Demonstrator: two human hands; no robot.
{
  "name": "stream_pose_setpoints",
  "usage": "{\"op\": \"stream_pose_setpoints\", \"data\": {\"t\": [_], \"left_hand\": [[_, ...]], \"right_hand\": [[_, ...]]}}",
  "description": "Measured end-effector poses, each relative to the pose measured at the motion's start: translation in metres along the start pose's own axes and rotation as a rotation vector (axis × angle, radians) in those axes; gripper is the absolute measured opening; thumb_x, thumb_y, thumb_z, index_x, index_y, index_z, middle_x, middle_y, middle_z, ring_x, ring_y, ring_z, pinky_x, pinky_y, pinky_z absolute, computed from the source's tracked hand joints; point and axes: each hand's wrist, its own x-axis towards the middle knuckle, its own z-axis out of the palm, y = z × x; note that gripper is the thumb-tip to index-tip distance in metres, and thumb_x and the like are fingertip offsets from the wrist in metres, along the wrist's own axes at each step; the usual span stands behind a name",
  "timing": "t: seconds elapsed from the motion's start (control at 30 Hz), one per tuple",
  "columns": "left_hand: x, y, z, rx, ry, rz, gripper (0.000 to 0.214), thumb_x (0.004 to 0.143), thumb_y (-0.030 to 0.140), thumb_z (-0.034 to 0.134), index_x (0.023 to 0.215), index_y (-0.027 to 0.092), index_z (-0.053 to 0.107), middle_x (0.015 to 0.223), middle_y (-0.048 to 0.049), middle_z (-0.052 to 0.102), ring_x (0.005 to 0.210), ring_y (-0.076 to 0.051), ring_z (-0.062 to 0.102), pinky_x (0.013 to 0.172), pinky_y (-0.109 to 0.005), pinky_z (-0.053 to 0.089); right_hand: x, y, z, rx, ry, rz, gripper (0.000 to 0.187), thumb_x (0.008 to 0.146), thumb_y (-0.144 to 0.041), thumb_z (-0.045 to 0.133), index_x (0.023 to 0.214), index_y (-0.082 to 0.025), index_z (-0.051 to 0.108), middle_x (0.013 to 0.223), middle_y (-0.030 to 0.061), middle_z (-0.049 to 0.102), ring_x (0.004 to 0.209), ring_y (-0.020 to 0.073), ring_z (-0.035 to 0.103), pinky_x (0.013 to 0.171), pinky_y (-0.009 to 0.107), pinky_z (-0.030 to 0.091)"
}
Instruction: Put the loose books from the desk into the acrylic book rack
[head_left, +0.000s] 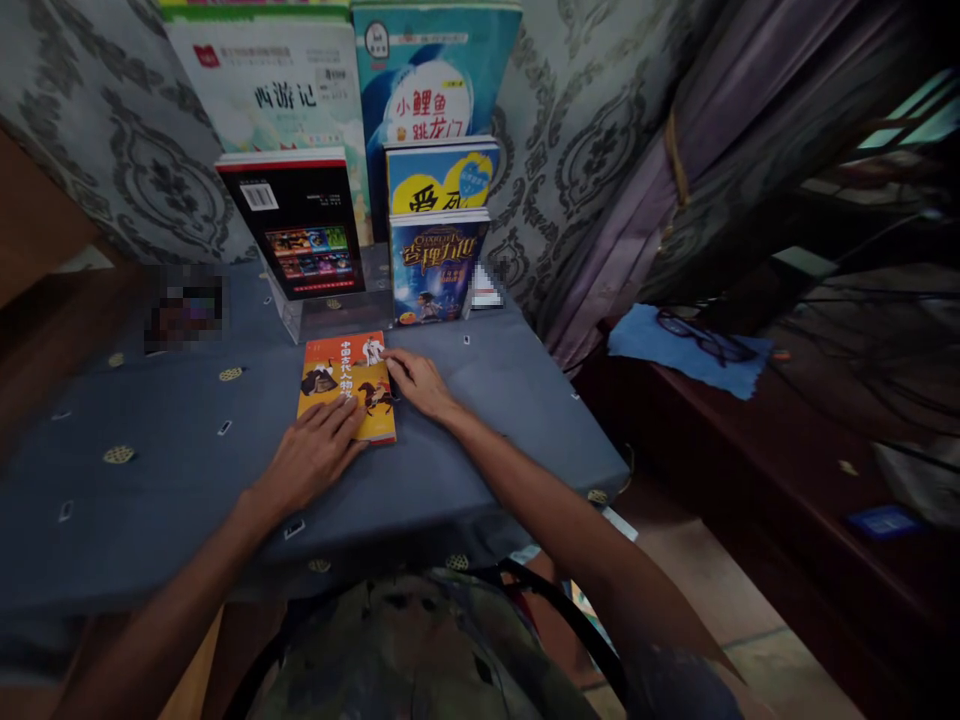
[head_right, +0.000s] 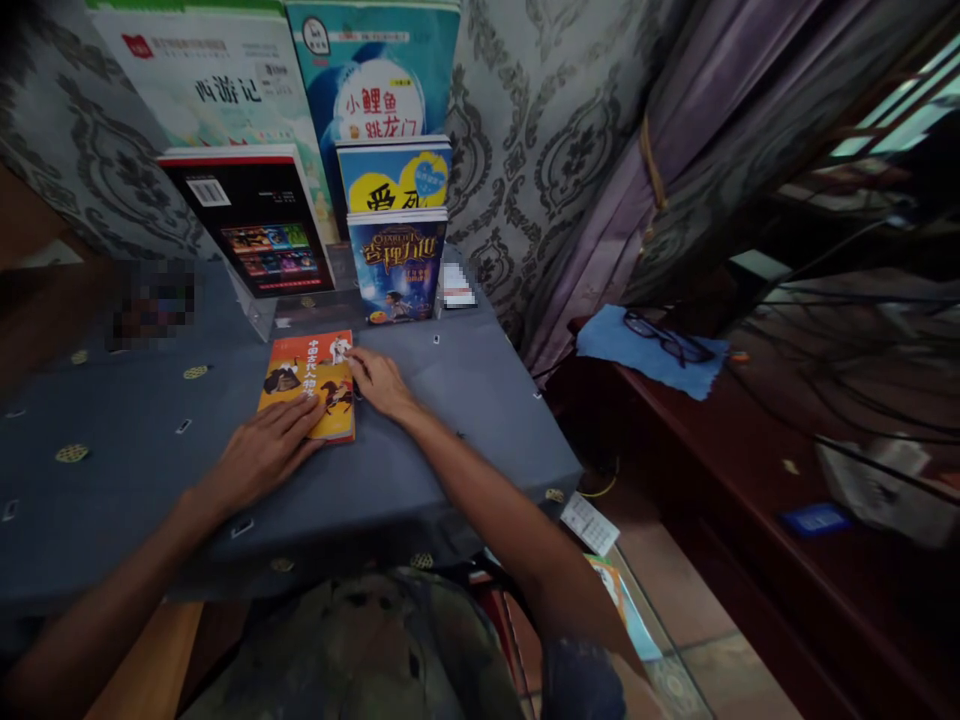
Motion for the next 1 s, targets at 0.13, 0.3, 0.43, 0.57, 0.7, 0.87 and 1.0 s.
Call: {"op": "stream_pose_setpoints", "data": {"t": [0.13, 0.3, 0.43, 0.57, 0.7, 0.87, 1.0], "left_hand": [[0.001, 0.001, -0.002, -0.002, -0.01, 0.004, 0.047, 0.104, 0.042, 0.036, 0.139, 0.02, 0.057, 0.146, -0.0135, 0.057, 0.137, -0.027, 0.052, 0.115, -0.047, 0.042], [0.002, 0.003, -0.006, 0.0, -0.013, -0.016, 0.047, 0.104, 0.039, 0.032, 0.138, 0.018, 0.058, 0.144, -0.0133, 0.059, 0.135, -0.026, 0.054, 0.112, -0.045, 0.044], [0.002, 0.003, -0.007, -0.023, -0.025, -0.027, 0.046, 0.104, 0.037, 0.031, 0.138, 0.02, 0.058, 0.145, -0.0104, 0.059, 0.136, -0.024, 0.054, 0.113, -0.043, 0.044], [0.0, 0.006, -0.005, 0.004, -0.001, -0.032, 0.047, 0.103, 0.043, 0.035, 0.136, 0.02, 0.059, 0.146, -0.0114, 0.058, 0.135, -0.026, 0.054, 0.113, -0.044, 0.043], [-0.002, 0.005, -0.002, -0.014, 0.085, -0.017, 0.051, 0.101, 0.052, 0.04, 0.132, 0.018, 0.063, 0.142, -0.0142, 0.06, 0.131, -0.029, 0.057, 0.11, -0.048, 0.046], [0.002, -0.012, 0.007, -0.102, 0.227, 0.011, 0.043, 0.104, 0.04, 0.034, 0.123, 0.018, 0.066, 0.127, -0.0129, 0.069, 0.119, -0.025, 0.064, 0.105, -0.044, 0.05], [0.002, -0.024, 0.02, -0.097, 0.304, -0.055, 0.041, 0.103, 0.034, 0.035, 0.127, 0.015, 0.061, 0.132, -0.0161, 0.065, 0.123, -0.028, 0.06, 0.105, -0.049, 0.049]], "right_hand": [[-0.003, -0.002, -0.001, -0.002, 0.001, -0.009, 0.031, 0.102, -0.028, 0.043, 0.12, -0.02, 0.067, 0.118, 0.0073, 0.074, 0.108, 0.0195, 0.067, 0.097, 0.031, 0.047], [-0.005, -0.006, -0.001, -0.005, -0.002, -0.009, 0.032, 0.102, -0.027, 0.042, 0.119, -0.019, 0.068, 0.12, 0.0077, 0.073, 0.111, 0.0199, 0.067, 0.098, 0.031, 0.046], [-0.005, -0.007, -0.001, -0.011, -0.007, 0.002, 0.031, 0.102, -0.027, 0.042, 0.119, -0.02, 0.068, 0.118, 0.0063, 0.074, 0.109, 0.0193, 0.067, 0.097, 0.03, 0.047], [-0.005, -0.007, -0.001, -0.026, -0.017, -0.003, 0.03, 0.102, -0.025, 0.044, 0.119, -0.019, 0.067, 0.118, 0.0072, 0.073, 0.11, 0.0191, 0.067, 0.097, 0.03, 0.047], [-0.012, -0.02, 0.0, -0.15, -0.031, -0.026, 0.028, 0.1, -0.024, 0.047, 0.121, -0.018, 0.066, 0.125, 0.01, 0.07, 0.119, 0.0219, 0.062, 0.104, 0.037, 0.044], [-0.038, -0.049, 0.016, -0.325, -0.081, -0.148, 0.045, 0.101, -0.035, 0.047, 0.139, -0.014, 0.054, 0.153, 0.0176, 0.047, 0.147, 0.0275, 0.035, 0.12, 0.05, 0.029], [-0.056, -0.06, 0.032, -0.352, -0.229, -0.134, 0.063, 0.102, -0.047, 0.041, 0.154, -0.01, 0.036, 0.162, 0.0184, 0.032, 0.154, 0.0289, 0.02, 0.124, 0.053, 0.022]]}}
